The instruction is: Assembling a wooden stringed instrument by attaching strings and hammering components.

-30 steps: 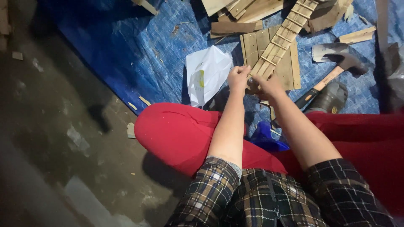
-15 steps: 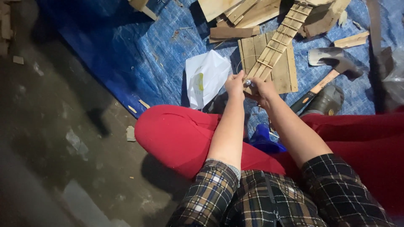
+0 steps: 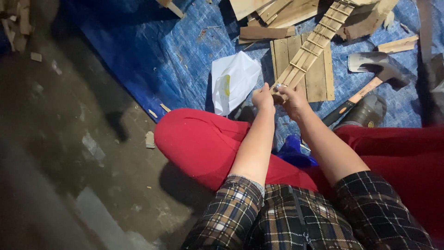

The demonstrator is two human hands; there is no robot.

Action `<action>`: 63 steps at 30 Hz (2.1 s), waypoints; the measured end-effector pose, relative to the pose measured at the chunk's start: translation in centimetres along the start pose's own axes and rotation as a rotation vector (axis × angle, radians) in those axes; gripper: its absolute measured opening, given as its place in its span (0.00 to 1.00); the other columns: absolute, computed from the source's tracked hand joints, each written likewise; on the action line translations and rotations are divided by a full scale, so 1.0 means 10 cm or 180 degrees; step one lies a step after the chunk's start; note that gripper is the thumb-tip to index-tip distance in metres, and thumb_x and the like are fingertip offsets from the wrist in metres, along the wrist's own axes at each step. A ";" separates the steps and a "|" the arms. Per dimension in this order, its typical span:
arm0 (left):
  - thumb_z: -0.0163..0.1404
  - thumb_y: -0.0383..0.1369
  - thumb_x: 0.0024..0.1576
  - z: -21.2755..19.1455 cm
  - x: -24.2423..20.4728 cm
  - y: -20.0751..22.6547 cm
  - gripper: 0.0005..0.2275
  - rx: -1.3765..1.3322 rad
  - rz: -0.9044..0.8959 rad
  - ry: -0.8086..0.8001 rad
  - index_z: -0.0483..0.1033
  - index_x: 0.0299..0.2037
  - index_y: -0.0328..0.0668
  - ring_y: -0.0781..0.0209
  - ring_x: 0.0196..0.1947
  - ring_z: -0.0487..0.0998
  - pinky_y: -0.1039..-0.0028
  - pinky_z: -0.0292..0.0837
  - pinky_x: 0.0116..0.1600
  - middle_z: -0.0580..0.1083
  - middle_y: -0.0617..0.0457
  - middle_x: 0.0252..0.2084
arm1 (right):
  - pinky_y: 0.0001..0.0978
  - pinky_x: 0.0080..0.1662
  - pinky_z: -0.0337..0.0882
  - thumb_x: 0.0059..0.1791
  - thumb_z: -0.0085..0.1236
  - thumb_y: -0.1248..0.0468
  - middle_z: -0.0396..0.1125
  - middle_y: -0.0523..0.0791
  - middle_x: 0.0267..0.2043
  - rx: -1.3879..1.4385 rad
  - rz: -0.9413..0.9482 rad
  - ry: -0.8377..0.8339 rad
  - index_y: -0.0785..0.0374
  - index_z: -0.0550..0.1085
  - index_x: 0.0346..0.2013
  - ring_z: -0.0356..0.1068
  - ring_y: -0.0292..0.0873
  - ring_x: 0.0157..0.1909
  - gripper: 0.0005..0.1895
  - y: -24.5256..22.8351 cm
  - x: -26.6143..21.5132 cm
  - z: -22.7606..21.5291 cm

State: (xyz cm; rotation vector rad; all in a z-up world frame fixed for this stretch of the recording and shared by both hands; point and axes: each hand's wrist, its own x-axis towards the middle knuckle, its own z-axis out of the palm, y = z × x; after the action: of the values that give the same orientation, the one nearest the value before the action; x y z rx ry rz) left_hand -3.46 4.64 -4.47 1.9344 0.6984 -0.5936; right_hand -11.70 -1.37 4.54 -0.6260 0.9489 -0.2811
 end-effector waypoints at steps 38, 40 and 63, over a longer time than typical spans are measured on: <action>0.35 0.68 0.49 0.29 -0.06 -0.67 0.29 0.3785 0.1340 -0.0852 0.83 0.36 0.63 0.51 0.46 0.83 0.47 0.76 0.41 0.81 0.54 0.39 | 0.64 0.60 0.67 0.48 0.64 0.66 0.64 0.66 0.58 -0.2053 -0.0959 -0.0070 0.67 0.52 0.62 0.64 0.69 0.63 0.35 -0.16 -0.25 -0.30; 0.34 0.69 0.48 0.23 0.11 -0.56 0.29 0.3955 0.1401 -0.0923 0.83 0.35 0.65 0.52 0.45 0.84 0.47 0.76 0.40 0.81 0.55 0.39 | 0.63 0.59 0.68 0.49 0.63 0.65 0.65 0.65 0.58 -0.2037 -0.0891 -0.0098 0.65 0.53 0.62 0.65 0.67 0.62 0.34 -0.14 -0.21 -0.32; 0.61 0.43 0.52 0.12 -0.17 0.21 0.21 0.1277 0.0853 -0.1601 0.81 0.51 0.36 0.38 0.60 0.76 0.53 0.76 0.58 0.78 0.36 0.54 | 0.60 0.59 0.67 0.54 0.61 0.51 0.76 0.64 0.44 -0.4554 -0.0268 -0.0342 0.61 0.81 0.49 0.71 0.71 0.55 0.18 -0.57 0.21 -0.98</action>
State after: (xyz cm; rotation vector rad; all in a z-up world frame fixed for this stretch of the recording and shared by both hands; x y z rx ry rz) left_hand -3.37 2.41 -2.50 2.0694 -0.0030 -1.0569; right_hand -18.34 -10.54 2.46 -1.9587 0.9186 0.4350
